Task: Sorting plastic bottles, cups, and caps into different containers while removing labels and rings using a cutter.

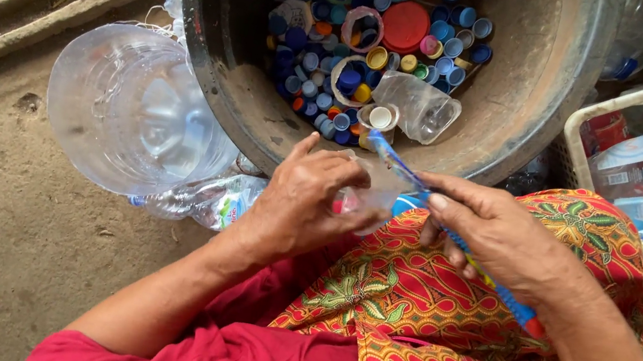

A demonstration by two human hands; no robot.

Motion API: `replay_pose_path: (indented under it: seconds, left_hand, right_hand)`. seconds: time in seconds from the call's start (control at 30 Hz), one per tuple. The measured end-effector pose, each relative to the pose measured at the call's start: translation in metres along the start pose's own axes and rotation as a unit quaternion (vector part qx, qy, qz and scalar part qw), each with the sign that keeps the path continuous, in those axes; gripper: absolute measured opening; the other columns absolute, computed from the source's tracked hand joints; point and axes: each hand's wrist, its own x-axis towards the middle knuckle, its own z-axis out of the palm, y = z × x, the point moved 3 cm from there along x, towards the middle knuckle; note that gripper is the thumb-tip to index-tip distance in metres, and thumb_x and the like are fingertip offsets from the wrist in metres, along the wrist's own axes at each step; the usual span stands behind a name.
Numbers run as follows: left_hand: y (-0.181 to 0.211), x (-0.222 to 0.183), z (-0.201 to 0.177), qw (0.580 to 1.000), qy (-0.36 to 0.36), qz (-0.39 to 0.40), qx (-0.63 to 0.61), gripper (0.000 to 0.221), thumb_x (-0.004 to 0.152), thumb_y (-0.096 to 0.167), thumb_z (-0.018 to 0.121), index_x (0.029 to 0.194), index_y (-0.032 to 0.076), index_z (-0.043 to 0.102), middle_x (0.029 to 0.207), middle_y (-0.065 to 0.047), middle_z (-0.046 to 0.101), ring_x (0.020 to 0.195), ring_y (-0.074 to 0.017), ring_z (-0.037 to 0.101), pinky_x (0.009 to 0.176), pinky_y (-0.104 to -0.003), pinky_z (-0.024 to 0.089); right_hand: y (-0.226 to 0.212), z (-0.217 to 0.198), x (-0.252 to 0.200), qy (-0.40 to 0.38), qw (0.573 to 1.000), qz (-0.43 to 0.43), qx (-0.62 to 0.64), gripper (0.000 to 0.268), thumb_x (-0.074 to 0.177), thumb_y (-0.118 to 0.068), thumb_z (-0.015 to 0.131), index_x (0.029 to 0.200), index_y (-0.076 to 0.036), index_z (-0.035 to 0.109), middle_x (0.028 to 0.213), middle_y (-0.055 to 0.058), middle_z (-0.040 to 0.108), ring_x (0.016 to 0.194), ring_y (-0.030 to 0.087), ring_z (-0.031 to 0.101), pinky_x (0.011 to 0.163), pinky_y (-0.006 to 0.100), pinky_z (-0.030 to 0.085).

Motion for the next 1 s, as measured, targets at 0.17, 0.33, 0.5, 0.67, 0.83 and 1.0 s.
replay_pose_path:
  seconds: [0.17,0.33,0.5,0.67,0.83,1.0]
  left_hand:
    - [0.020,0.013,0.010,0.998,0.040,0.037,0.043,0.014,0.084,0.016,0.076,0.077,0.012,0.065,0.076,-0.003,0.070,0.072,-0.0206,0.060,0.088,-0.038,0.039]
    - [0.017,0.006,0.013,0.992,0.021,-0.013,-0.120,0.011,0.085,0.002,0.070,0.096,0.001,0.068,0.097,-0.011,0.069,0.084,-0.0273,0.065,0.075,-0.037,0.053]
    - [0.010,0.002,0.019,0.989,0.013,-0.017,-0.144,0.015,0.087,0.000,0.069,0.102,0.001,0.067,0.099,-0.012,0.070,0.081,-0.0272,0.067,0.072,-0.037,0.054]
    - [0.012,0.003,0.017,0.996,0.026,-0.001,-0.081,0.005,0.087,0.002,0.067,0.090,0.001,0.063,0.091,-0.012,0.068,0.080,-0.0278,0.062,0.070,-0.038,0.052]
    - [0.008,-0.002,0.020,0.999,0.045,0.010,-0.024,0.009,0.086,0.001,0.066,0.094,0.002,0.063,0.090,-0.012,0.067,0.080,-0.0288,0.063,0.072,-0.038,0.052]
    - [0.007,-0.005,0.013,0.998,0.057,-0.005,-0.001,0.008,0.085,0.001,0.069,0.087,0.002,0.061,0.087,-0.011,0.065,0.077,-0.0281,0.062,0.070,-0.038,0.051]
  right_hand:
    - [-0.006,0.012,-0.009,0.020,0.999,-0.025,-0.038,0.050,0.101,-0.018,0.052,0.149,-0.024,0.065,0.078,0.010,0.069,0.051,0.016,0.050,0.044,0.029,0.043]
    - [-0.002,0.007,-0.013,0.046,0.943,-0.090,-0.316,0.052,0.094,-0.028,0.056,0.146,-0.035,0.062,0.073,0.003,0.071,0.056,0.018,0.056,0.055,0.036,0.048]
    - [0.000,0.019,-0.009,0.075,0.914,-0.170,-0.360,0.058,0.094,-0.025,0.056,0.151,-0.032,0.053,0.084,0.009,0.074,0.064,0.026,0.066,0.062,0.044,0.054]
    - [0.009,0.036,-0.006,0.122,0.875,-0.296,-0.363,0.055,0.094,-0.017,0.059,0.148,-0.013,0.051,0.094,0.014,0.071,0.071,0.032,0.071,0.063,0.047,0.056]
    - [0.002,0.047,-0.004,0.148,0.881,-0.302,-0.333,0.051,0.094,-0.014,0.058,0.144,-0.013,0.051,0.092,0.017,0.071,0.071,0.036,0.069,0.065,0.051,0.053]
    - [-0.007,0.051,0.009,0.171,0.858,-0.331,-0.352,0.047,0.093,-0.009,0.059,0.139,-0.009,0.050,0.089,0.019,0.069,0.066,0.037,0.070,0.057,0.052,0.056]
